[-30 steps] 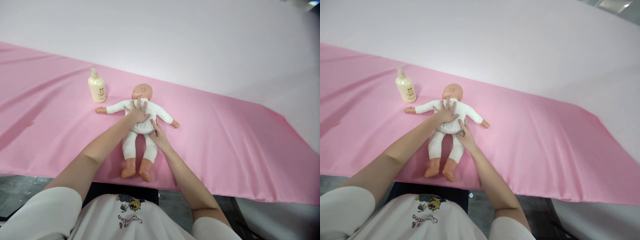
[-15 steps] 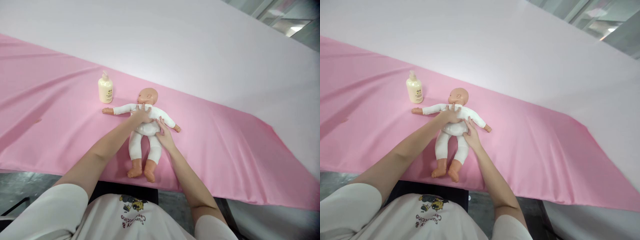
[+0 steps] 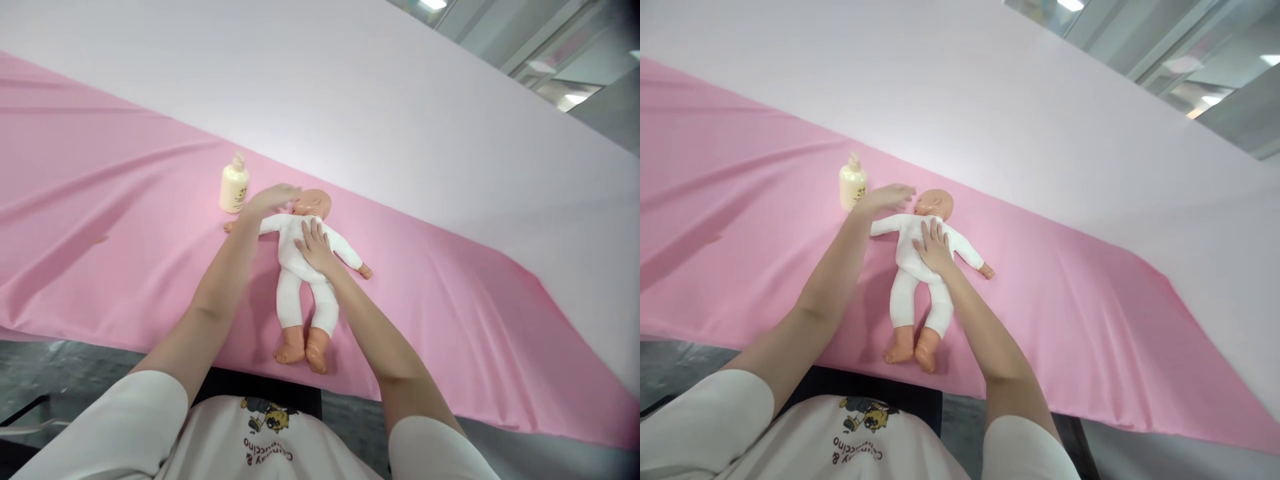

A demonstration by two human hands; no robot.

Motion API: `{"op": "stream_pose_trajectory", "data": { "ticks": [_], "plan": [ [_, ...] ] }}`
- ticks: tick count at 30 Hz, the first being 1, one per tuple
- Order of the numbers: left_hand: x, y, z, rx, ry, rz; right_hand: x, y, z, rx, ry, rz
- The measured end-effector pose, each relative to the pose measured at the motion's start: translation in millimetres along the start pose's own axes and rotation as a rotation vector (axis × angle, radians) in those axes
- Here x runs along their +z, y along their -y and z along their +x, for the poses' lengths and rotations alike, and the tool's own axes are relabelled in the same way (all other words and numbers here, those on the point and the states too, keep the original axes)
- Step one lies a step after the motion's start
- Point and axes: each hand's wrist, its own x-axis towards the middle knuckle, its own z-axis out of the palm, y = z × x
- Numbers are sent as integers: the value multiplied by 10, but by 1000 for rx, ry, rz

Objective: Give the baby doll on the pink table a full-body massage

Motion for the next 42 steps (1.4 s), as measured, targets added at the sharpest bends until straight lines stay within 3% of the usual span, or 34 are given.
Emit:
{"op": "stream_pose_trajectory", "data": {
  "ticks": [3,6,10,16,22,25,31,35,38,42],
  "plan": [
    [-265,58,48,33,-36,-300,-42,20,-26,32,31,-54],
    [-398,131,127,47,-139,-655,-168,92,-48,43,80,-71],
    [-431,212,212,-2,-164,-988,-384,253,3,29,138,-161],
    [-429,247,223,113,-264,-1358,-808,515,351,15,288,-213],
    [-439,197,224,110,-326,-1551,-1040,1062,732,-279,-91,144],
    [-408,150,225,146,-313,-1581,-1005,1403,943,-394,-109,202],
    [-362,112,161,401,-288,-1403,-1073,1909,1416,-467,-223,194],
    [-377,134,150,295,-400,-1170,-1174,2104,1655,-516,-323,227],
    [-375,132,158,236,-462,-1007,-1066,2175,1726,-486,-227,273],
    [-353,122,137,193,-368,-822,-806,2215,1691,-402,-66,289]
  ]
}}
